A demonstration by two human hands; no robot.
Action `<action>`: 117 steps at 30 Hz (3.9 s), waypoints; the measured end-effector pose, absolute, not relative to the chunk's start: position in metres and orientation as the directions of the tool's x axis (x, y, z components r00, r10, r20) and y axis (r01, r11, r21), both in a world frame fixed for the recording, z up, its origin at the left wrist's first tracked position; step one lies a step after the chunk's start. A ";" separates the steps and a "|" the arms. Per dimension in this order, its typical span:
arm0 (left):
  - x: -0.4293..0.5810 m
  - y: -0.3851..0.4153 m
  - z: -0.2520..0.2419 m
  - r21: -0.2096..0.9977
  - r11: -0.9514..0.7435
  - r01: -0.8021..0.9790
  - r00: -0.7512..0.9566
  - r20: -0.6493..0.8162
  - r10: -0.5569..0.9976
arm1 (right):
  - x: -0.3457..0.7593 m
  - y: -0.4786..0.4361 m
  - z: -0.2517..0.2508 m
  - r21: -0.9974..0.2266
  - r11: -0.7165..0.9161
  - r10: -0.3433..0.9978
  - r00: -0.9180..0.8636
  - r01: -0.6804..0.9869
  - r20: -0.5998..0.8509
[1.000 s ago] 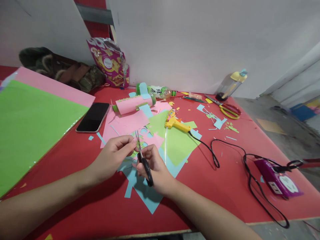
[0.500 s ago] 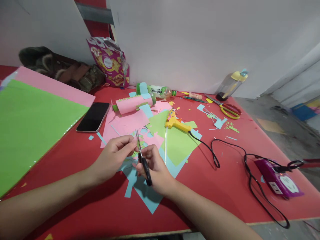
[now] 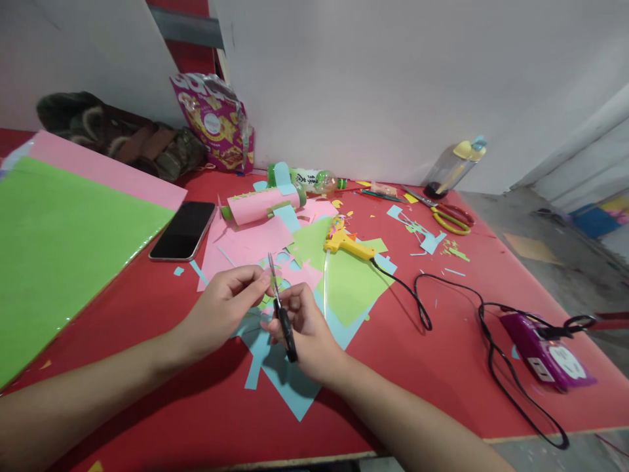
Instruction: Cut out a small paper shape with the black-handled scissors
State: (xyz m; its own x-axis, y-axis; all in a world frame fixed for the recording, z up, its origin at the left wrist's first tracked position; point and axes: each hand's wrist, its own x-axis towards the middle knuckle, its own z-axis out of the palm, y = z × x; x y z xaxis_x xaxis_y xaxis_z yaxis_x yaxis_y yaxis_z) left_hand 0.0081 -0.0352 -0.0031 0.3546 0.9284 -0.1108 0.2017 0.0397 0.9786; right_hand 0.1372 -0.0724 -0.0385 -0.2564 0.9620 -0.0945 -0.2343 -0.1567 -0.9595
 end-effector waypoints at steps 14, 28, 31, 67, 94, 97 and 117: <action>0.005 -0.027 -0.002 0.963 -0.042 0.265 0.457 -0.087 0.885 | 0.140 -0.068 -0.046 -0.937 -0.127 0.988 -0.120 -0.326 -0.092; -0.004 -0.017 -0.003 0.863 -0.279 0.422 0.792 -0.201 0.577 | 0.141 -0.067 -0.035 -0.932 -0.110 0.989 -0.127 -0.344 -0.070; -0.006 -0.016 -0.003 0.842 -0.321 0.435 0.807 -0.206 0.553 | 0.141 -0.068 -0.035 -0.930 -0.123 0.983 -0.168 -0.347 -0.067; 0.003 -0.020 -0.013 0.803 -0.382 0.457 0.738 -0.103 0.667 | 0.141 -0.064 -0.039 -0.932 -0.029 0.996 0.066 -0.361 -0.057; -0.006 -0.011 -0.005 0.846 -0.280 0.454 0.735 -0.177 0.655 | 0.140 -0.064 -0.036 -0.952 -0.065 0.993 0.071 -0.300 -0.090; -0.005 -0.012 -0.007 0.844 -0.293 0.450 0.746 -0.175 0.643 | 0.140 -0.064 -0.036 -0.954 -0.070 0.994 0.063 -0.293 -0.092; -0.008 -0.004 -0.006 0.917 -0.164 0.364 0.460 -0.024 0.888 | 0.139 -0.066 -0.041 -0.920 -0.177 0.980 -0.147 -0.349 -0.133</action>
